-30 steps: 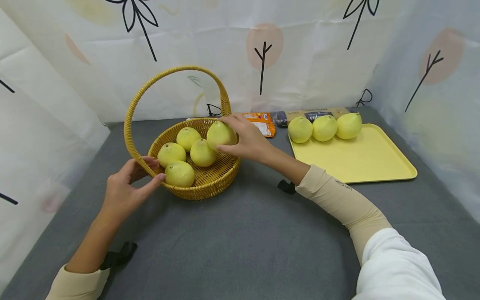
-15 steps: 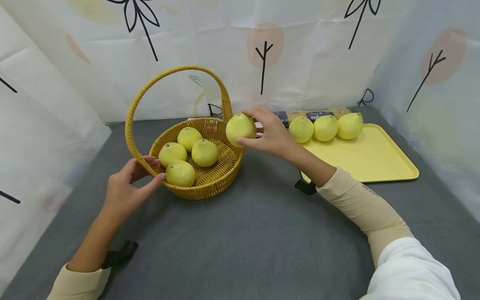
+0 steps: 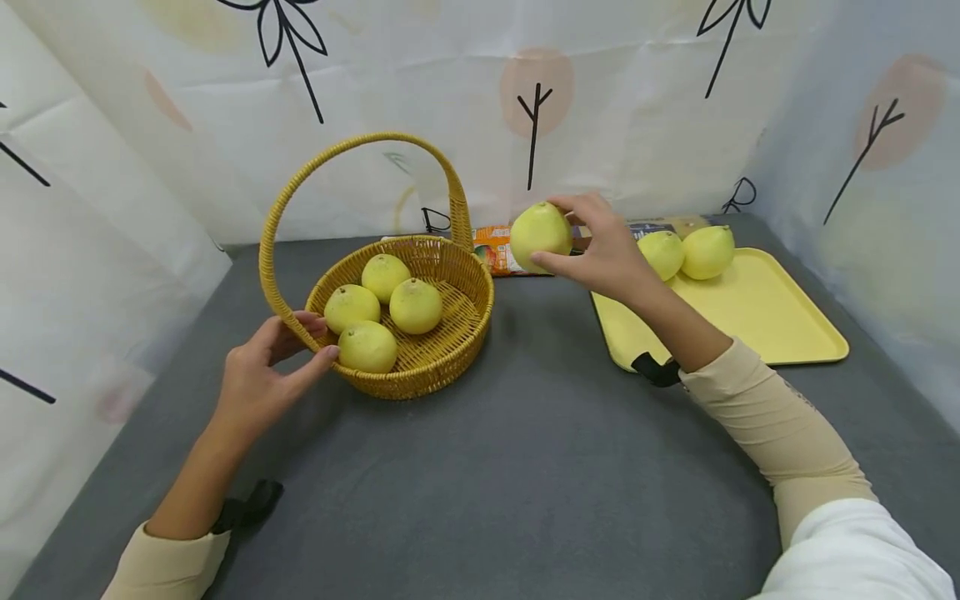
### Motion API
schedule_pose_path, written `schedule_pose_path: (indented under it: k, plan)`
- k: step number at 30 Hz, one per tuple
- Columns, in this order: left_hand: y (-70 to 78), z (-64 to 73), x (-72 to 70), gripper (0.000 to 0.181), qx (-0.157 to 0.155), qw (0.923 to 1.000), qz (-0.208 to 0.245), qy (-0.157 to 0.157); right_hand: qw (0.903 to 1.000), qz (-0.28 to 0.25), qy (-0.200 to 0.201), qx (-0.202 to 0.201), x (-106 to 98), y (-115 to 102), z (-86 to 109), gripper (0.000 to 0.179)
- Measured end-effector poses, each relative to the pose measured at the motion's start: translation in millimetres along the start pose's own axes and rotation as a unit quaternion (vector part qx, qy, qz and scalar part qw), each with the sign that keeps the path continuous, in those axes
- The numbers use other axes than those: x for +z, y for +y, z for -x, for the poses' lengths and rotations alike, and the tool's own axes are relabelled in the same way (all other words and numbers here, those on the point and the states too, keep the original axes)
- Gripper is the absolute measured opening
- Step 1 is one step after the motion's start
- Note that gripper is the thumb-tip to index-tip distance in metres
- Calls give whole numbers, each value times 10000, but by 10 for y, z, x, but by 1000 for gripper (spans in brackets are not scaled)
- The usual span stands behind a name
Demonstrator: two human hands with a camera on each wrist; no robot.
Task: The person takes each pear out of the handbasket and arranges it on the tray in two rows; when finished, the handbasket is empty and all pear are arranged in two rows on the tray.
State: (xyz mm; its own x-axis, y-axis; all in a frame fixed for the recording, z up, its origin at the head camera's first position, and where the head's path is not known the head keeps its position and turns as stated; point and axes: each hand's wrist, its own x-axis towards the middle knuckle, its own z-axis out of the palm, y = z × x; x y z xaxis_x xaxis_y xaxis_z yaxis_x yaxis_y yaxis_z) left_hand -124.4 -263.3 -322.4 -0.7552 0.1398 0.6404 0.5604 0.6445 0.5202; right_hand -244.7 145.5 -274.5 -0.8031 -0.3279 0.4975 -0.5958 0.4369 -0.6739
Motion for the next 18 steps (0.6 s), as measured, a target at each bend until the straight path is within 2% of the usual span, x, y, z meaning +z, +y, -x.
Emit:
schedule_pose_path:
  k: [4, 9, 14, 18]
  plan:
    - [83, -18, -10, 46, 80, 10000, 29, 16, 9991, -8, 285, 314, -205, 63, 35, 66]
    - [134, -19, -31, 46, 99, 9999, 63, 33, 9951, 293, 673, 659, -486, 142, 103, 65]
    - [138, -22, -37, 45, 72, 9999, 84, 26, 9865, 566, 1155, 1012, -797, 269, 182, 67]
    - [162, -29, -31, 45, 31, 10000, 62, 2, 9750, 724, 1639, 1312, -1067, 384, 208, 65]
